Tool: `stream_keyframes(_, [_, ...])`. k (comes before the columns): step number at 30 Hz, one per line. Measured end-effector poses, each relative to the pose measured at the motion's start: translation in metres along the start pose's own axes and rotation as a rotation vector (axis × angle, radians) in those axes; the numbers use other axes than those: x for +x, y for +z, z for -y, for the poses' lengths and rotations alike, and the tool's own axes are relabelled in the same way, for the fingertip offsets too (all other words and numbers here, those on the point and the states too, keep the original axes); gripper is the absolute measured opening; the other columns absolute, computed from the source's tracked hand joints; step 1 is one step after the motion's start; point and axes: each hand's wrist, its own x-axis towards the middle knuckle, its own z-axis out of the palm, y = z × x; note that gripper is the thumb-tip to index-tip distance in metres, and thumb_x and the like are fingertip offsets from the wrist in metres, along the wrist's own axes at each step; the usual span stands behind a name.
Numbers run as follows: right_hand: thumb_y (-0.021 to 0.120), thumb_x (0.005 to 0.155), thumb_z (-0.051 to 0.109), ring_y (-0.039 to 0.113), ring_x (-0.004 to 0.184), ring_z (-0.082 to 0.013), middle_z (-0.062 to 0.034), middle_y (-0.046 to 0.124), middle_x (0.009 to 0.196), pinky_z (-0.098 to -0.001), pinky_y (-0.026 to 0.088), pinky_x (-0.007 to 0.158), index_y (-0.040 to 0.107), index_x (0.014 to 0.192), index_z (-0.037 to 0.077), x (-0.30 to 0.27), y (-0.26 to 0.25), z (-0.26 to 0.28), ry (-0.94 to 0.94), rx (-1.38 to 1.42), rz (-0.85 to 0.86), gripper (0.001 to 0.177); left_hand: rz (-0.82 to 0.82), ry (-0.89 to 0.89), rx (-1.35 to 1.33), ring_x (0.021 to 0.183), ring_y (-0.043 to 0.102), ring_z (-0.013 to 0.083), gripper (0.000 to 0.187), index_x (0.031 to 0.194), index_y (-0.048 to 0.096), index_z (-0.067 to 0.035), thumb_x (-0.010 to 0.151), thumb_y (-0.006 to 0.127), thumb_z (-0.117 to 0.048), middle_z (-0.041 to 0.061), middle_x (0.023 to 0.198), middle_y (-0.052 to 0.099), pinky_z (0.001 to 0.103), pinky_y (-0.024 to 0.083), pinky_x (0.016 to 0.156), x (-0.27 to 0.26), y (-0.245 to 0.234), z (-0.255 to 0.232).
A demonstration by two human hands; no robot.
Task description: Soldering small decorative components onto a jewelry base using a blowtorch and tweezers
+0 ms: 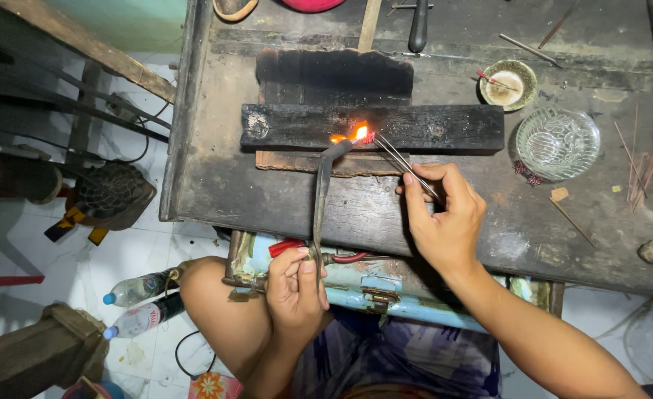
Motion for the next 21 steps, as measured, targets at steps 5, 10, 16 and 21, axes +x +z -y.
stream_keyframes(5, [0.071, 0.102, 0.009, 0.073, 0.087, -0.0215, -0.0076, 0.077, 0.093, -0.0343, 0.053, 0.08, 0.067, 0.101, 0.003, -0.001, -0.002, -0.001, -0.017, -0.024, 0.003, 0.007, 0.01, -0.011, -0.01, 0.034, 0.051, 0.0116, 0.018, 0.123, 0.05, -0.003, 0.106, 0.049, -0.01, 0.016, 0.08, 0.065, 0.019, 0.043, 0.035, 0.0, -0.001, 0.002])
stream_keyframes(10, [0.069, 0.103, 0.008, 0.076, 0.079, -0.0157, -0.0069, 0.076, 0.089, -0.028, 0.053, 0.073, 0.065, 0.1, 0.004, -0.001, -0.001, 0.001, 0.003, 0.048, -0.007, 0.006, 0.036, -0.045, -0.028, 0.033, 0.05, 0.014, 0.018, 0.123, 0.049, -0.005, 0.107, 0.049, -0.013, 0.019, 0.079, 0.062, 0.021, 0.042, 0.033, 0.005, -0.003, -0.001])
stream_keyframes(16, [0.07, 0.098, -0.004, 0.074, 0.065, -0.0262, -0.0218, 0.071, 0.084, -0.0306, 0.059, 0.055, 0.067, 0.102, -0.009, -0.002, 0.005, -0.015, -0.02, 0.266, -0.065, 0.007, -0.002, 0.107, -0.119, 0.028, 0.052, 0.0119, 0.019, 0.122, 0.05, 0.003, 0.107, 0.044, -0.005, 0.014, 0.066, 0.062, 0.022, 0.043, 0.024, 0.012, 0.003, 0.003])
stream_keyframes(21, [0.071, 0.098, -0.002, 0.074, 0.064, -0.0252, -0.0205, 0.066, 0.081, -0.0309, 0.061, 0.055, 0.068, 0.104, -0.009, -0.003, 0.008, -0.018, 0.008, 0.313, -0.091, 0.009, 0.022, 0.078, -0.141, 0.027, 0.051, 0.0135, 0.02, 0.123, 0.049, 0.002, 0.107, 0.044, -0.008, 0.016, 0.066, 0.062, 0.023, 0.042, 0.021, 0.011, -0.001, 0.007])
